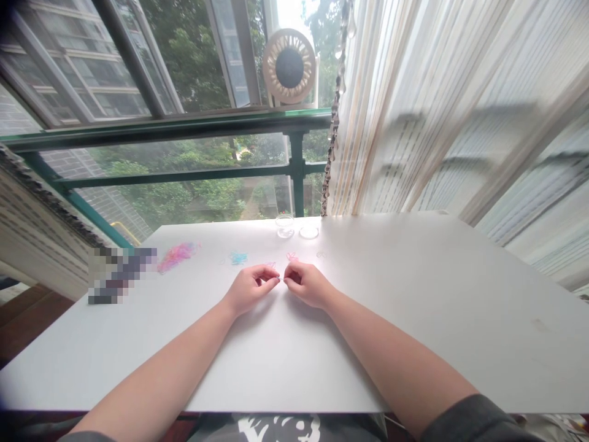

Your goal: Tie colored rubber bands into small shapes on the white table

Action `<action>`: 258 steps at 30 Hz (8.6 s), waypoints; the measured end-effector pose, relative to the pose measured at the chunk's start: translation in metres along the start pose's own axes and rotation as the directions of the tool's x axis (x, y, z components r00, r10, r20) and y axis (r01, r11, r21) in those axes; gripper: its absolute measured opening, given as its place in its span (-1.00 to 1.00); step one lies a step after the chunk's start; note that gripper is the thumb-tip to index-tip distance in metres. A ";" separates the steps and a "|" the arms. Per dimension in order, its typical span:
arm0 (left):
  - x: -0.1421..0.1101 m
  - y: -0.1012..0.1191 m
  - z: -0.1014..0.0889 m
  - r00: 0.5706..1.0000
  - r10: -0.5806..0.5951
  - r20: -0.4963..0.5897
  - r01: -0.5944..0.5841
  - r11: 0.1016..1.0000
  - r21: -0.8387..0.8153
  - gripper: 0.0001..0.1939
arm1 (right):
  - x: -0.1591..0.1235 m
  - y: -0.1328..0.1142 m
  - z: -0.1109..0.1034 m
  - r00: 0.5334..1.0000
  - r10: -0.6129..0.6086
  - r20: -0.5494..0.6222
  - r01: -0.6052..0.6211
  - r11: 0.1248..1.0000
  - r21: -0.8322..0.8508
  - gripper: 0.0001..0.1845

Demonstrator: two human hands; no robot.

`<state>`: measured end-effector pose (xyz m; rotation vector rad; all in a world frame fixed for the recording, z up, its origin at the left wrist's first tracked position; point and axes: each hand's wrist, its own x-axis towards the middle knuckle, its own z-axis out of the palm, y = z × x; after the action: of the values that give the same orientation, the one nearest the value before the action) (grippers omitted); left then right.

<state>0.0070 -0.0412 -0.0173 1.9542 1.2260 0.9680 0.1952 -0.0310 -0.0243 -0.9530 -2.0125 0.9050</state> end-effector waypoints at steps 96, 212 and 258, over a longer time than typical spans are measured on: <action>-0.016 -0.069 -0.160 0.778 -0.218 -0.590 0.538 0.717 0.444 -0.74 | -0.003 -0.005 -0.003 0.996 0.078 0.047 -0.076 0.996 -0.051 -0.90; -0.002 0.001 0.004 0.994 0.067 -0.089 -0.072 0.996 -0.058 -0.86 | -0.003 -0.005 0.000 0.998 -0.020 -0.065 0.022 0.999 0.038 -0.98; -0.002 0.003 0.003 0.991 0.111 -0.079 -0.110 0.994 0.015 -0.91 | -0.003 -0.001 -0.004 1.000 0.029 0.011 -0.029 0.998 0.051 -0.94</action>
<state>0.0099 -0.0451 -0.0165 2.0266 1.1789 1.1073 0.1997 -0.0325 -0.0223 -0.9534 -1.9797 0.9745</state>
